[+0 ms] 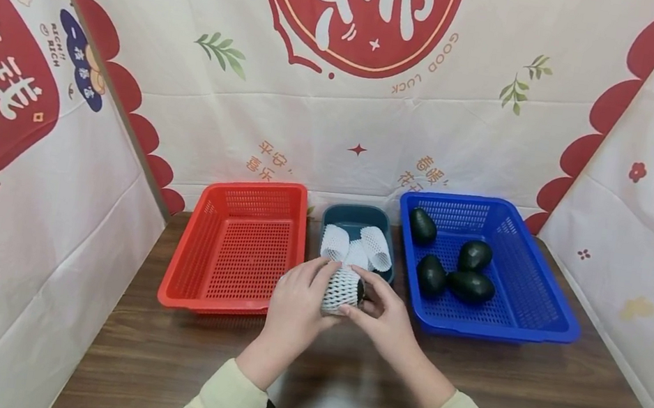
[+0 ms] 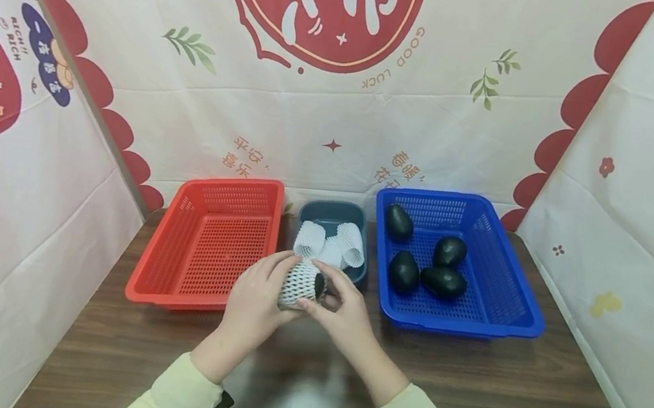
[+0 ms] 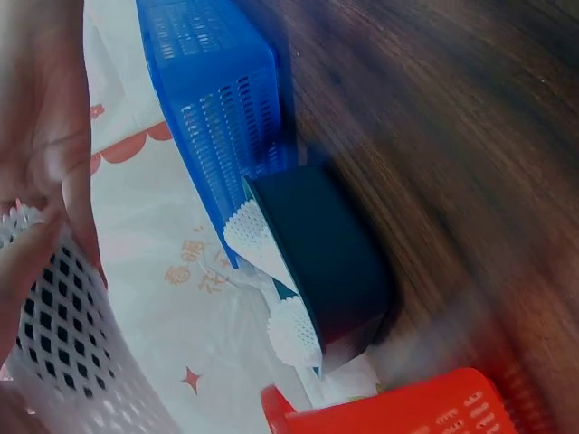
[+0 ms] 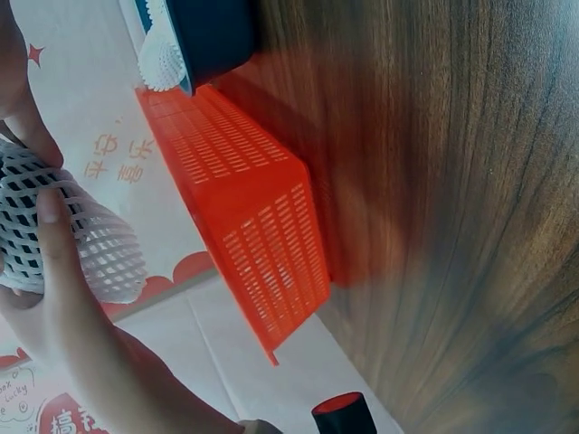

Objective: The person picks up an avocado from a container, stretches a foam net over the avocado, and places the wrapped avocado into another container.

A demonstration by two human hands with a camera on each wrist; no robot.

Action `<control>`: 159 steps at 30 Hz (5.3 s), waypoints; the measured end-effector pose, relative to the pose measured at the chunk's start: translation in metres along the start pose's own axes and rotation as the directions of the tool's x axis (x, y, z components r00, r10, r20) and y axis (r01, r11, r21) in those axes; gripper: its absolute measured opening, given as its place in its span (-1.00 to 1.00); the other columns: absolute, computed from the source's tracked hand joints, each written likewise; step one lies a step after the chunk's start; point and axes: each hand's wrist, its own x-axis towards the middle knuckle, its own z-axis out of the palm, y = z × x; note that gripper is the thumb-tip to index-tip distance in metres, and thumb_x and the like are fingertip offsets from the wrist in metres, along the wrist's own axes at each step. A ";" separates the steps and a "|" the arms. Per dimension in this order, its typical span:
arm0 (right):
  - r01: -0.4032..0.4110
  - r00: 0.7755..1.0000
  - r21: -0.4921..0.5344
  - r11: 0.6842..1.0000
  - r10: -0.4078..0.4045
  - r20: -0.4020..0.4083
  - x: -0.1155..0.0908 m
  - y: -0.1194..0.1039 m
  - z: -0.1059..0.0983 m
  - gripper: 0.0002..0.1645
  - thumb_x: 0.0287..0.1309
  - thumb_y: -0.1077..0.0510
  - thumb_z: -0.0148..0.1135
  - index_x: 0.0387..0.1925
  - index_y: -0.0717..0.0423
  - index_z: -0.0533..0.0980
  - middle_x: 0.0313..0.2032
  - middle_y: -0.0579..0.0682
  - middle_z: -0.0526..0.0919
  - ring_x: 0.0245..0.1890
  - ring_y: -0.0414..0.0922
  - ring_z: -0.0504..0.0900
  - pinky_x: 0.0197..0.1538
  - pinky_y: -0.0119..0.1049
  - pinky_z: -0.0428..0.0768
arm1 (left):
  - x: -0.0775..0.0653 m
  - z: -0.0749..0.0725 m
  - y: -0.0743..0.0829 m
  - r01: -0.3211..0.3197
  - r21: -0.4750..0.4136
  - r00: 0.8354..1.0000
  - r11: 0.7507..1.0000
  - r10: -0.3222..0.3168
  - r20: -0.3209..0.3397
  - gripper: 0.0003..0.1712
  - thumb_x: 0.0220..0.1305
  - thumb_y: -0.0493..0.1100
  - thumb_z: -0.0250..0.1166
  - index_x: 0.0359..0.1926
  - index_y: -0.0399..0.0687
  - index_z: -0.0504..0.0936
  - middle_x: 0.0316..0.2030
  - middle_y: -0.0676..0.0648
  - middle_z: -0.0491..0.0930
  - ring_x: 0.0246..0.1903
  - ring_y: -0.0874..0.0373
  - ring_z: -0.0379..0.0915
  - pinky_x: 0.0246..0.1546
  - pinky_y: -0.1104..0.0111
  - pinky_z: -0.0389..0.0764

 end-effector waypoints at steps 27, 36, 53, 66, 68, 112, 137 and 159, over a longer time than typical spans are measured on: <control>0.247 0.957 0.083 0.965 -0.229 -0.179 0.003 -0.003 -0.007 -0.45 -0.11 0.57 0.18 0.03 0.42 0.38 0.09 0.28 0.31 0.13 0.03 0.34 -0.03 -0.23 0.46 | -0.005 0.005 -0.009 0.491 -0.597 0.870 0.634 -0.315 0.381 -0.47 0.13 0.26 0.11 -0.01 0.06 0.52 -0.16 0.02 0.57 -0.16 0.22 0.49 -0.18 0.33 0.51; 0.253 0.944 0.020 0.967 -0.243 -0.226 0.004 0.003 -0.004 -0.50 -0.11 0.54 0.20 -0.03 0.29 0.46 0.03 0.20 0.35 0.07 0.02 0.38 -0.09 -0.25 0.51 | 0.001 -0.003 0.004 0.527 -0.815 0.831 0.241 -0.349 0.434 -0.49 0.26 -0.04 0.10 0.12 -0.28 0.33 -0.07 -0.22 0.51 -0.09 -0.06 0.46 -0.08 0.25 0.47; 0.065 0.994 0.047 0.997 -0.060 -0.089 -0.002 -0.005 0.002 -0.38 0.00 0.41 0.20 0.12 0.32 0.21 0.08 0.16 0.25 0.08 0.08 0.33 0.01 -0.34 0.43 | -0.001 0.009 0.000 0.471 -0.880 0.771 -0.070 -0.453 0.448 -0.28 0.12 -0.17 0.27 0.25 -0.20 0.14 0.06 -0.24 0.39 -0.02 0.02 0.40 -0.08 0.26 0.46; -0.091 0.992 0.075 0.993 0.097 -0.083 0.002 -0.001 0.005 -0.42 0.01 0.31 0.25 0.08 0.26 0.25 0.05 0.15 0.34 -0.01 0.08 0.44 -0.08 -0.23 0.50 | 0.000 0.002 0.002 0.513 -0.858 0.759 -0.018 -0.457 0.463 -0.16 -0.04 -0.27 0.38 0.21 -0.05 0.09 0.02 -0.20 0.32 0.04 0.02 0.32 -0.11 0.29 0.48; -0.097 0.991 0.085 0.992 0.104 -0.085 0.002 0.000 0.006 -0.42 0.01 0.32 0.25 0.08 0.25 0.26 0.06 0.15 0.34 -0.01 0.07 0.44 -0.08 -0.23 0.50 | 0.000 0.002 0.002 0.513 -0.858 0.762 -0.001 -0.459 0.456 -0.15 -0.06 -0.29 0.38 0.21 -0.06 0.09 0.00 -0.21 0.32 0.00 0.02 0.34 -0.13 0.30 0.49; -0.026 0.998 0.140 0.990 0.034 -0.061 0.004 -0.015 0.007 -0.32 0.05 0.33 0.20 0.22 0.19 0.19 0.10 0.18 0.30 -0.04 0.15 0.42 -0.13 -0.32 0.53 | 0.004 -0.030 -0.005 0.624 -0.779 0.754 0.068 -0.313 0.577 -0.38 0.20 -0.17 0.18 0.23 -0.09 0.13 0.12 -0.18 0.25 0.00 0.01 0.34 0.00 0.18 0.40; -0.010 0.977 0.169 0.985 0.046 -0.208 0.002 -0.010 0.011 -0.47 -0.10 0.40 0.29 -0.02 0.34 0.35 0.02 0.12 0.33 0.00 0.08 0.40 -0.13 -0.27 0.52 | 0.005 -0.031 0.000 0.538 -0.836 0.822 0.105 -0.283 0.494 -0.37 0.24 -0.20 0.13 0.30 0.06 0.13 0.09 -0.19 0.32 0.06 0.00 0.33 -0.02 0.20 0.42; 0.251 0.967 -0.093 0.963 -0.247 0.060 0.025 -0.020 0.025 -0.59 -0.04 0.31 0.29 -0.05 0.20 0.50 -0.01 0.05 0.46 -0.03 -0.08 0.47 -0.14 -0.18 0.54 | -0.002 -0.029 -0.052 0.656 -0.755 0.718 -0.019 -0.294 0.631 -0.21 0.15 0.09 0.19 0.28 -0.02 0.00 0.10 -0.23 0.28 0.01 -0.04 0.38 -0.11 0.13 0.47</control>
